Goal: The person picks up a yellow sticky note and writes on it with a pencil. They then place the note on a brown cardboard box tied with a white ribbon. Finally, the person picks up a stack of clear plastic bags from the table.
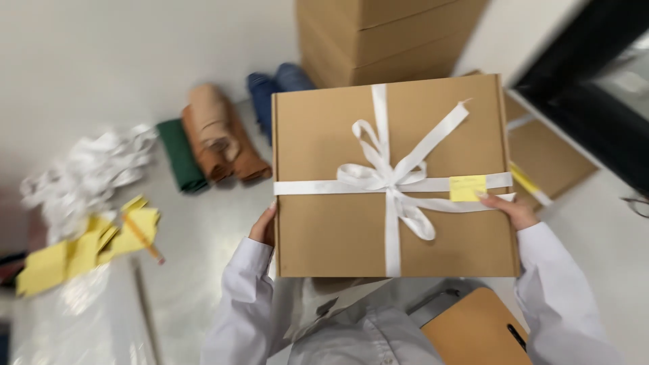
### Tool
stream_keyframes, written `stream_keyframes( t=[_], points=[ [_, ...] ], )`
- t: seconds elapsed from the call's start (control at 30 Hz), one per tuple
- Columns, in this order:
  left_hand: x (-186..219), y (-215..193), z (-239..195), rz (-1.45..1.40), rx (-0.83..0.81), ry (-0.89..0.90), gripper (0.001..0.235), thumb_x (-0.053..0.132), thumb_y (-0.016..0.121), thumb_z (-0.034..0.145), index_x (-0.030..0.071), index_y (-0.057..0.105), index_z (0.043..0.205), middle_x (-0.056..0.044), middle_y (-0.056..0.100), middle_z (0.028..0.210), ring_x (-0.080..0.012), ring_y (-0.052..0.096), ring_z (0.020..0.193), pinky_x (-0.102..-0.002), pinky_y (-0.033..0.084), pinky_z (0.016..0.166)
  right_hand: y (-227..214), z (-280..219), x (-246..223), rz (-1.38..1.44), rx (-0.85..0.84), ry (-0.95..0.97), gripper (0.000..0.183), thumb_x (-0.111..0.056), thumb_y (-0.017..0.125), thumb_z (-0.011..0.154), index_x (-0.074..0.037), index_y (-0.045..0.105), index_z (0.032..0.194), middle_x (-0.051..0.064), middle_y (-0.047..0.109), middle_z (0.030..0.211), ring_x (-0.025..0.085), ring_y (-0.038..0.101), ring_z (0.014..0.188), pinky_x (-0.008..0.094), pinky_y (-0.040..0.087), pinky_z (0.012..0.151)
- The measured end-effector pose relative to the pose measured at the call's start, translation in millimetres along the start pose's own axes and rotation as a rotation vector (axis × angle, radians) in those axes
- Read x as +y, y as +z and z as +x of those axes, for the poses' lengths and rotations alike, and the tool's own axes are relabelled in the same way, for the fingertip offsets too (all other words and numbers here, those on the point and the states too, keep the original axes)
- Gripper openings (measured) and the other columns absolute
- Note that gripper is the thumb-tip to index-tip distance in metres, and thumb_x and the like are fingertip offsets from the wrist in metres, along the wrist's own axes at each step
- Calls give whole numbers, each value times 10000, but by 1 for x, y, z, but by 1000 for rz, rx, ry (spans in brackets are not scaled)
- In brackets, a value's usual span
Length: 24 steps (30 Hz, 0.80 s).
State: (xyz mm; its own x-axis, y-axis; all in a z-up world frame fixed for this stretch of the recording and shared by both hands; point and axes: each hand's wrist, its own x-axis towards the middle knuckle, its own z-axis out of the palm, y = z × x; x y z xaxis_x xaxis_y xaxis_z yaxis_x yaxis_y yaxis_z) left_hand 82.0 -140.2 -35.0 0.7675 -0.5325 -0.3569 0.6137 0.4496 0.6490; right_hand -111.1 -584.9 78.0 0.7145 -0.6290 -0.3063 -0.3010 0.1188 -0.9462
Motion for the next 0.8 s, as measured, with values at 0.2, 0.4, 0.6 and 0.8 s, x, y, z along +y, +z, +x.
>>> stream_keyframes(
  t=[0.2, 0.4, 0.6, 0.8],
  points=[
    [-63, 82, 102, -167, -396, -180, 626, 540, 521, 965, 35, 625, 1322, -186, 699, 1216, -343, 682, 1061, -417, 532, 889, -107, -32, -24, 154, 169, 287, 535, -408, 602, 902, -167, 618, 1380, 24, 678, 1190, 210, 641, 978, 322, 494, 850],
    [-113, 197, 177, -482, 70, -167, 612, 481, 520, 902, 140, 595, 1405, -143, 619, 1413, -347, 557, 1337, -519, 414, 1140, -170, 28, 30, 352, 305, 169, 493, -377, 705, 861, -124, 670, 1284, 3, 724, 1112, 156, 698, 910, 255, 561, 823],
    [-103, 299, 233, -305, 144, 47, 812, 548, 556, 1009, 236, 119, 1618, -152, 144, 1687, -373, 149, 1547, -582, 113, 1255, -147, 68, 22, 442, 286, -7, 514, -389, 851, 797, -165, 704, 1235, 67, 730, 1029, 229, 734, 855, 374, 614, 762],
    [-133, 293, 297, 193, 208, 155, 894, 573, 647, 971, 150, 199, 1620, -178, 165, 1672, -435, 221, 1517, -627, 318, 1183, -156, 127, 45, 564, 332, -21, 451, -341, 844, 793, -161, 720, 1187, 72, 749, 1014, 237, 758, 858, 384, 629, 756]
  ],
)
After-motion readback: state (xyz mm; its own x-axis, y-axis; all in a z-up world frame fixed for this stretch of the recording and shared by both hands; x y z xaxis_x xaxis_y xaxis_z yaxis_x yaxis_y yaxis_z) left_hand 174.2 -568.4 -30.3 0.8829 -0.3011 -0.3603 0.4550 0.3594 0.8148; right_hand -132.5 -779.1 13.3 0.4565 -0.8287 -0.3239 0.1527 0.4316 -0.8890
